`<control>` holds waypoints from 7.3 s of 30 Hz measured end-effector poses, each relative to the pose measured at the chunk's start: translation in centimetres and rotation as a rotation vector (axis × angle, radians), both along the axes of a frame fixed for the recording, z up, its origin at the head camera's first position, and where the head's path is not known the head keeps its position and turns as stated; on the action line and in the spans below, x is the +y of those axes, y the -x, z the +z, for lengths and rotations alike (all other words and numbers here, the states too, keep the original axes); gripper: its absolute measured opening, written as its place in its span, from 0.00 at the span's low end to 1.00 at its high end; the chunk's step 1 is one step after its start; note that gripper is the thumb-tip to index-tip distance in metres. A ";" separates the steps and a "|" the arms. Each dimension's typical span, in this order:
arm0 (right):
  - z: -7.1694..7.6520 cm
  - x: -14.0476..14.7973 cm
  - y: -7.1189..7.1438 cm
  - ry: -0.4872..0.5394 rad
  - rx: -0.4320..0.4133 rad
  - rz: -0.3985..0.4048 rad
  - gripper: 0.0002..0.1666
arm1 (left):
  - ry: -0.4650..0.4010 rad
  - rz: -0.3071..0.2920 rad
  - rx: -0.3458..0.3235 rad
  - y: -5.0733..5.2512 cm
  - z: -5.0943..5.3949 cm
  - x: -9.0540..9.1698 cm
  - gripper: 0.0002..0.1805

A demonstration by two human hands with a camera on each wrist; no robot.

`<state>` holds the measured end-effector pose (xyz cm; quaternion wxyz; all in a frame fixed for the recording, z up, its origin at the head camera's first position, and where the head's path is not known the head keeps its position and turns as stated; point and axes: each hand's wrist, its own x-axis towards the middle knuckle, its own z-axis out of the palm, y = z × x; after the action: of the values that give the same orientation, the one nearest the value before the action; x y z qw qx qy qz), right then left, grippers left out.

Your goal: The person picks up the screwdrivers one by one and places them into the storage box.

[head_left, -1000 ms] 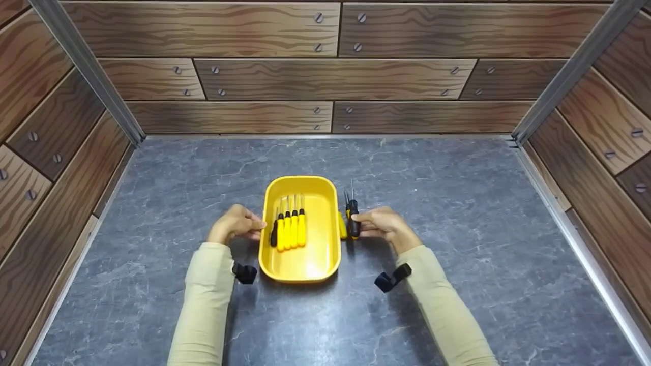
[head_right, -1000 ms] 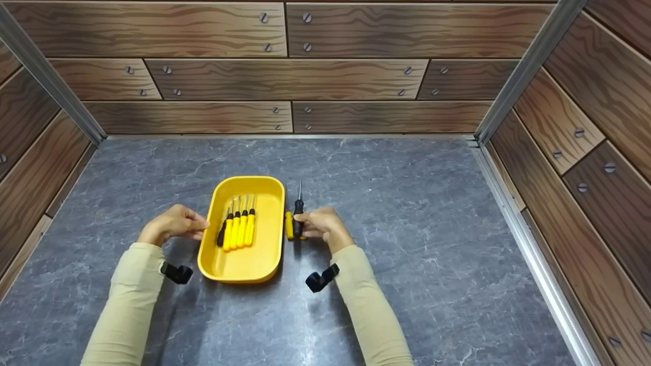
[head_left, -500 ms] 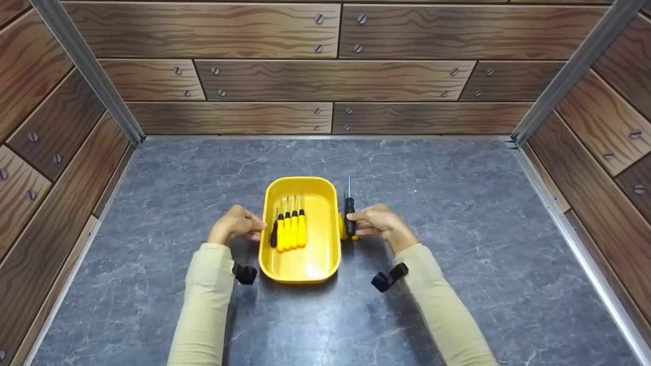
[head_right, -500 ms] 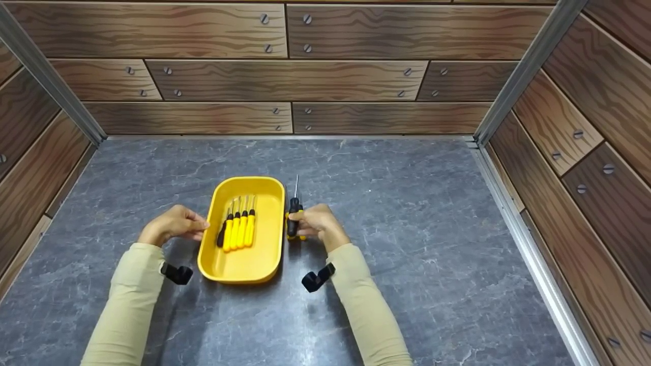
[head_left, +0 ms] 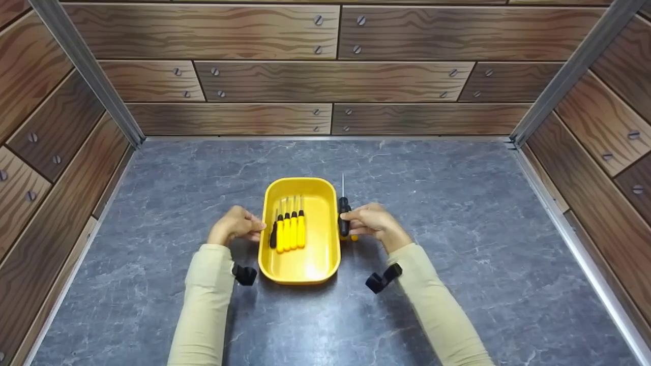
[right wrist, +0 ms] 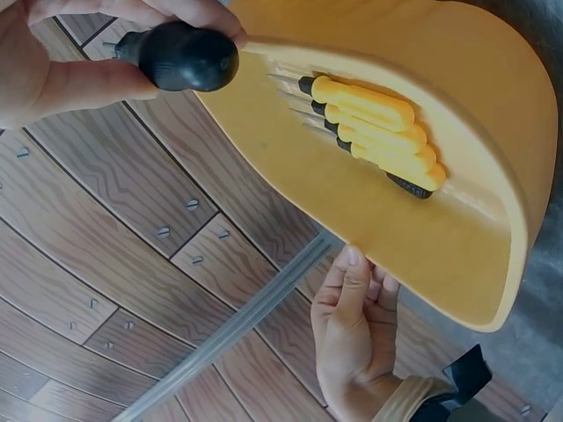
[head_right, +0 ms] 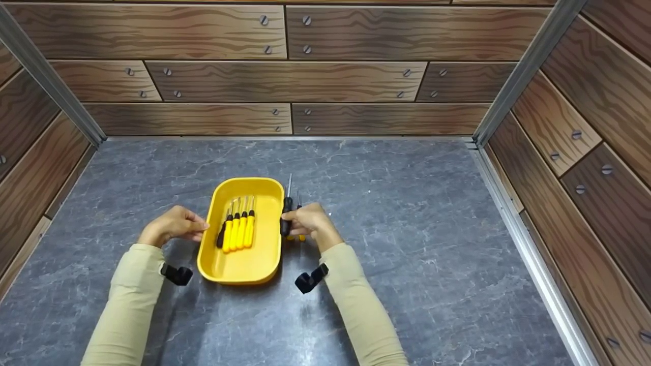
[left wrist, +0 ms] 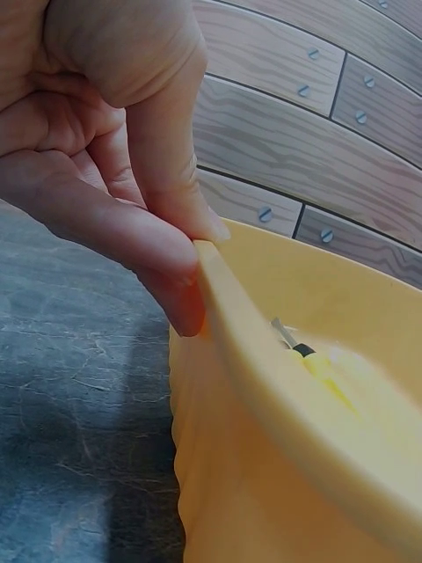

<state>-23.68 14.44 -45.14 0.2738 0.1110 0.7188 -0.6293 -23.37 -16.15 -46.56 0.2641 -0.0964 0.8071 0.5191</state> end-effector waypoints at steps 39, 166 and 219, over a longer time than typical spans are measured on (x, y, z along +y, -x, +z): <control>0.4 -4.0 0.2 -0.109 0.007 0.037 0.18 | 0.004 0.001 -0.008 0.0 0.3 0.1 0.15; -1.1 -10.4 -0.3 -0.851 0.293 0.113 0.10 | 0.029 0.045 0.037 -0.4 0.5 0.6 0.13; 0.6 -5.1 -1.7 -0.291 0.225 -0.097 0.12 | 0.022 0.061 0.018 -0.4 0.5 0.7 0.13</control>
<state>-21.98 9.38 -44.49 0.1420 0.1129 0.8220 -0.5398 -22.96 -15.44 -46.05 0.2397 -0.1191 0.8119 0.5188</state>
